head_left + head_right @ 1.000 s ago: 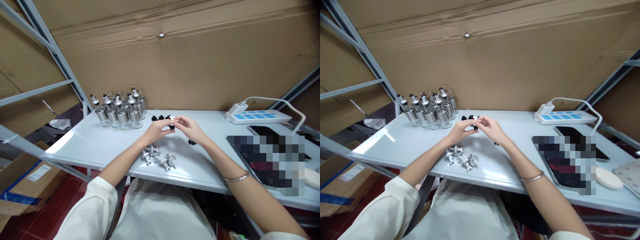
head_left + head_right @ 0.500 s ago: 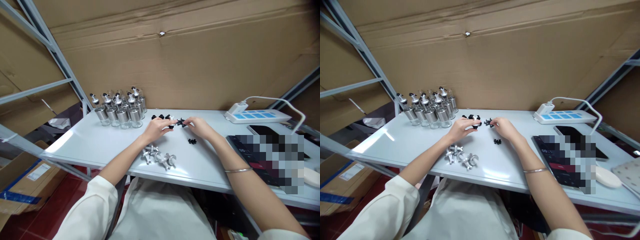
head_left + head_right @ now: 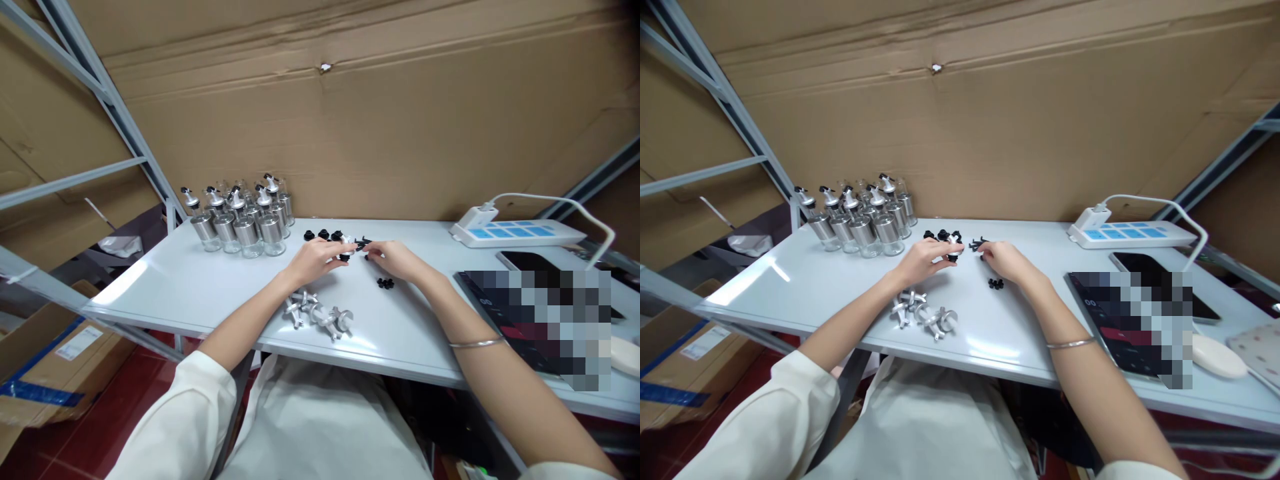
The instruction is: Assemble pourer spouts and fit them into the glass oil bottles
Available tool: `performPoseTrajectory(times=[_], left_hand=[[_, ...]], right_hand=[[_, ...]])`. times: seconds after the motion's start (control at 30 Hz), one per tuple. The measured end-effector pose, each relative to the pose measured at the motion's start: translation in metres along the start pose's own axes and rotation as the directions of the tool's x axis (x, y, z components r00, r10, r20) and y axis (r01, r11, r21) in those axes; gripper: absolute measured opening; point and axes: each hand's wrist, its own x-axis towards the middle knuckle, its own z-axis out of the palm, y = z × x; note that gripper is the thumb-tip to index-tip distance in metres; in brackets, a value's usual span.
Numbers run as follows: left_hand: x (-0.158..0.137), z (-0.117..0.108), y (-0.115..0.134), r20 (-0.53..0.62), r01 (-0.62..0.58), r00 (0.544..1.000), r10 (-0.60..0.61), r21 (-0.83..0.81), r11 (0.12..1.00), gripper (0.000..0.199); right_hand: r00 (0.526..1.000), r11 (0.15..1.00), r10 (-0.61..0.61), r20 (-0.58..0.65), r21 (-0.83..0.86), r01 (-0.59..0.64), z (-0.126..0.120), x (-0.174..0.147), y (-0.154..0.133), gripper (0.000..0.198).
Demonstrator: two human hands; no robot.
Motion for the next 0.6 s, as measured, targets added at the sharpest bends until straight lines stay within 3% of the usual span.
performPoseTrajectory(times=[0.43, 0.6], left_hand=[[-0.0002, -0.0004, 0.0012, 0.037, -0.011, 0.999, 0.011, 0.007, 1.0, 0.035], [0.0003, -0.0002, 0.0015, 0.075, -0.008, 0.997, 0.004, 0.052, 0.999, 0.036]], right_hand=[[0.999, 0.999, -0.041, -0.001, -0.012, 0.041, 0.001, 0.0001, 0.0014, 0.029], [0.999, 0.998, -0.04, 0.012, 0.049, 0.039, 0.0001, -0.0015, -0.0017, 0.018]])
